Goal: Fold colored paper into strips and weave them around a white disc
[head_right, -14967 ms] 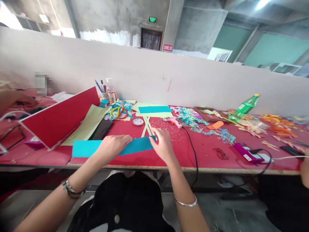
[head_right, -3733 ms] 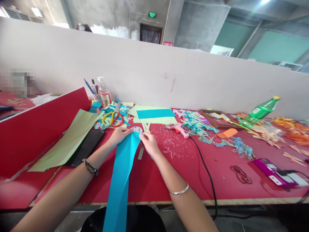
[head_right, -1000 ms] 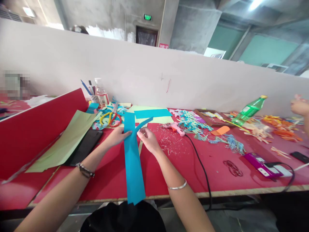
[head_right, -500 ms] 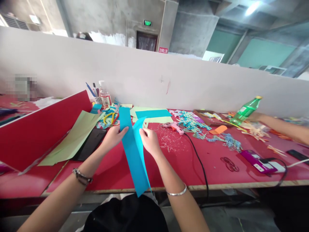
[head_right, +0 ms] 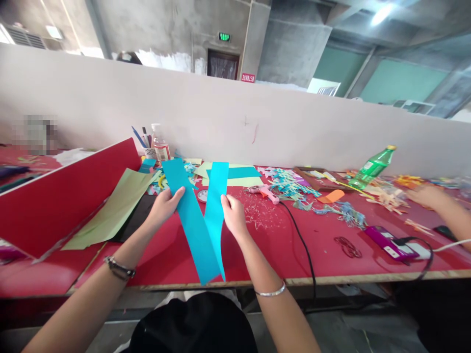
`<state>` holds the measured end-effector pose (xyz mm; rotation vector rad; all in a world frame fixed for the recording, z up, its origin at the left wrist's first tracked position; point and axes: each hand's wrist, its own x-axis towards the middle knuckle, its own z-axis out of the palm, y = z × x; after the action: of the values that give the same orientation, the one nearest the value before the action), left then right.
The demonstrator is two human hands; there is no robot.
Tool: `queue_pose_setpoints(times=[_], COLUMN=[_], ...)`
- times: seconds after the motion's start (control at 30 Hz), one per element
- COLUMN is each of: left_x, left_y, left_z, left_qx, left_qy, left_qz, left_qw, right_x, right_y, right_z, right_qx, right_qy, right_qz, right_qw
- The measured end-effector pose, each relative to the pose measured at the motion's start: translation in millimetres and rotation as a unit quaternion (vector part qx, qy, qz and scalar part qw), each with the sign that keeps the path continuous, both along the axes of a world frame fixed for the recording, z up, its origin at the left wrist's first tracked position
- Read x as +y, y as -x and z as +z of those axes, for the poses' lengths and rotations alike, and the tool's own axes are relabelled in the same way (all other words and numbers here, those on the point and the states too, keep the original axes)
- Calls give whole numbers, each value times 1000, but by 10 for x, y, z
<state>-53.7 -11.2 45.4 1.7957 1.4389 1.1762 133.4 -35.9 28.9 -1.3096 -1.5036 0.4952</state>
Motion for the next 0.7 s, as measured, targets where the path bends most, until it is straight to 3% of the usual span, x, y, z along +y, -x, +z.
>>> queue_pose_setpoints(times=[0.07,0.13,0.2,0.33,0.43,0.57,0.7], left_x=[-88,-182,-246,-272,-280,-333,-370], left_y=[-21,-60,-95,-116,-110,-115,-121], left_z=[-8,-33,-72,-126,-112,-73,-32], left_qx=[-63,-104,-90,23,79,89,94], left_qy=[71,151,174,39,-37,-75,-91], left_qz=[-106,-212,-239,-113,-27,24,34], left_qw=[990,960,951,993,996,993,991], right_x=[13,18,1,-112,-203,-248,-251], right_y=[-4,9,28,62,88,136,167], right_z=[7,23,47,94,105,86,72], right_qx=[28,53,71,73,93,171,199], right_qy=[-3,-2,6,81,132,164,171], right_qz=[-15,-31,-31,38,45,77,100], right_qw=[1000,998,997,993,986,969,960])
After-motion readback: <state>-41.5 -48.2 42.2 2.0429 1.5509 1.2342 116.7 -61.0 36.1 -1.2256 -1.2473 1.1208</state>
